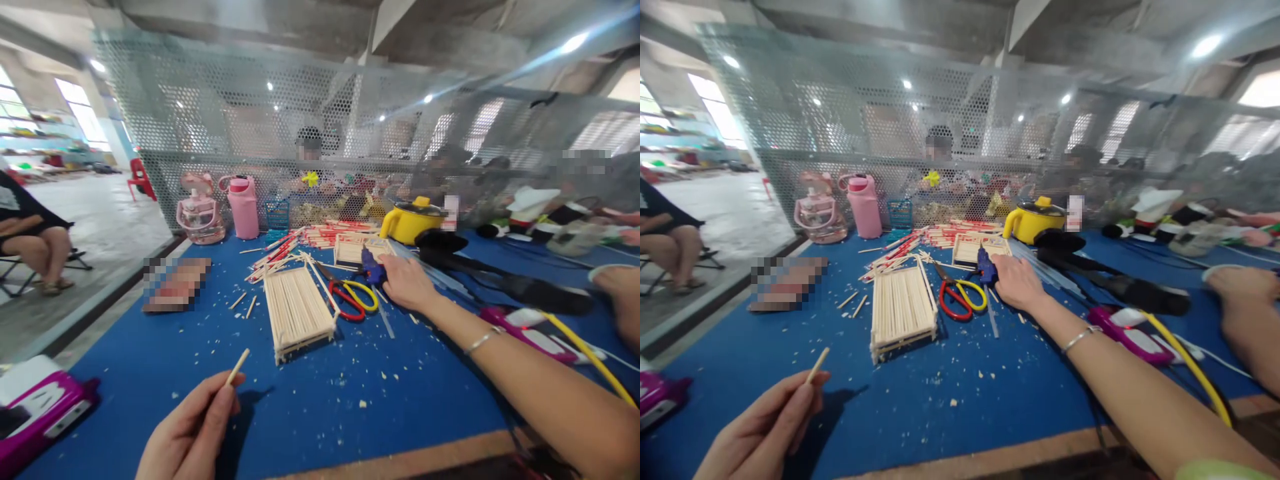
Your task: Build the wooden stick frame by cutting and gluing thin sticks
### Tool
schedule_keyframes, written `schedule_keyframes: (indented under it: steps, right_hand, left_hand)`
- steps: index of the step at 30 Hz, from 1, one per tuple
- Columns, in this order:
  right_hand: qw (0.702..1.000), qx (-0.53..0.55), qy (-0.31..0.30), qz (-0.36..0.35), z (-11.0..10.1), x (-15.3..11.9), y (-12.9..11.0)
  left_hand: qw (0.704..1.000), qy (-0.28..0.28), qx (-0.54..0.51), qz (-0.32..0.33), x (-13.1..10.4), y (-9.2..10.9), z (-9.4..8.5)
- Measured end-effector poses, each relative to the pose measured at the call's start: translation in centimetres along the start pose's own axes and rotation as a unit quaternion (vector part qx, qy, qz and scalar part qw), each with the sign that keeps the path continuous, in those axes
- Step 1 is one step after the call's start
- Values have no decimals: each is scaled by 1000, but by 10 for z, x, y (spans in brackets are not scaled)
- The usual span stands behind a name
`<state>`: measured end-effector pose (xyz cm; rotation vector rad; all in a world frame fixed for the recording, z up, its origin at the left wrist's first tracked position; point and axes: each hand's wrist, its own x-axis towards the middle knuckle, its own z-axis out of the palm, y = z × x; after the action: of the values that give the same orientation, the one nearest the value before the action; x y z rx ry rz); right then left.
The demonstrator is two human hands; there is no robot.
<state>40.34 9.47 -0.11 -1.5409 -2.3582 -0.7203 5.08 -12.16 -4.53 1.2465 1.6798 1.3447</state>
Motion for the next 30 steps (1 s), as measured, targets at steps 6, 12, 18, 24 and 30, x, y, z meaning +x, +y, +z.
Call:
schedule_keyframes:
  steps: [6,12,18,24,30]
  right_hand:
    - [998,44,-19,34,0,9,11]
    - [961,182,207,-28,-79,-16,-41]
    - [915,215,145,-310,-124,-58,-122]
    - [916,217,150,-303,-107,-47,-121]
    - [935,199,191,-224,-96,-39,-112]
  left_hand:
    - [992,-7,109,58,-5,11,1]
    - [963,-130,181,150,-9,36,10]
    - [907,-199,254,271,-4,61,16]
    - [914,-152,265,268,12,63,15]
    - [957,-107,233,137,48,59,13]
